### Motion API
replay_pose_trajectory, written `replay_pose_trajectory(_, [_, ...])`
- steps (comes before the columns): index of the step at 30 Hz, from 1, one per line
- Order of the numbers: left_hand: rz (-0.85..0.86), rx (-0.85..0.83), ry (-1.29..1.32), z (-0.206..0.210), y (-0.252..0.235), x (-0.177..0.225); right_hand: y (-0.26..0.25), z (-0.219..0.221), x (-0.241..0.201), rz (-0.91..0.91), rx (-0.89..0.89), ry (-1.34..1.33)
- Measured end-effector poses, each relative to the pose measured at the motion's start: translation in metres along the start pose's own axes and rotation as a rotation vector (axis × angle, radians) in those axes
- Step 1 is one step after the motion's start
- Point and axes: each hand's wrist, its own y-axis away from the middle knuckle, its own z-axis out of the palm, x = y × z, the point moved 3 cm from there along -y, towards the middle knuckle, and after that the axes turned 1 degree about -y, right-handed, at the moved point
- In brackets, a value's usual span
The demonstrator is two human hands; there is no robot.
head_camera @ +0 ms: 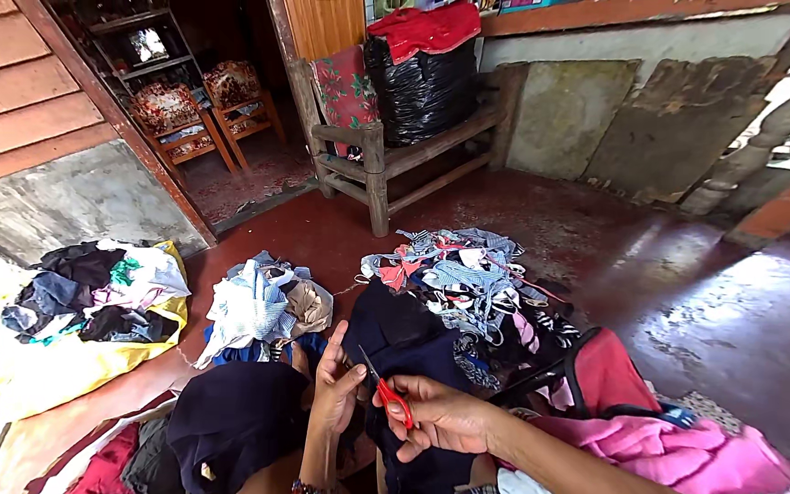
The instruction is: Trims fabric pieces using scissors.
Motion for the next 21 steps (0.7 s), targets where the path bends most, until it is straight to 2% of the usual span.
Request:
replay_pose_trajectory(3, [0.022,0.016,-0.022,0.0016,0.0008,0.0046,0.0014,-0.0005,-0.0004,0.03,-0.035,-0.006])
replay_pose_trajectory(9, [0.074,0.154,-0.025,-0.0049,0.0008,0.0049,0.001,-0.0017,0.0042,0.056,-0.072,0.006])
replay_pose_trajectory(17, [0.038,0.07,0.014,0.0031,0.0006,0.0006,0.0031,-0.0017,0.0011,0.019,-0.103,-0.019])
replay_pose_trajectory(21, [0.079,0.031,-0.119,0.004,0.0034,0.004,0.0043,0.0024,0.0041,-0.03,-0.093,0.001])
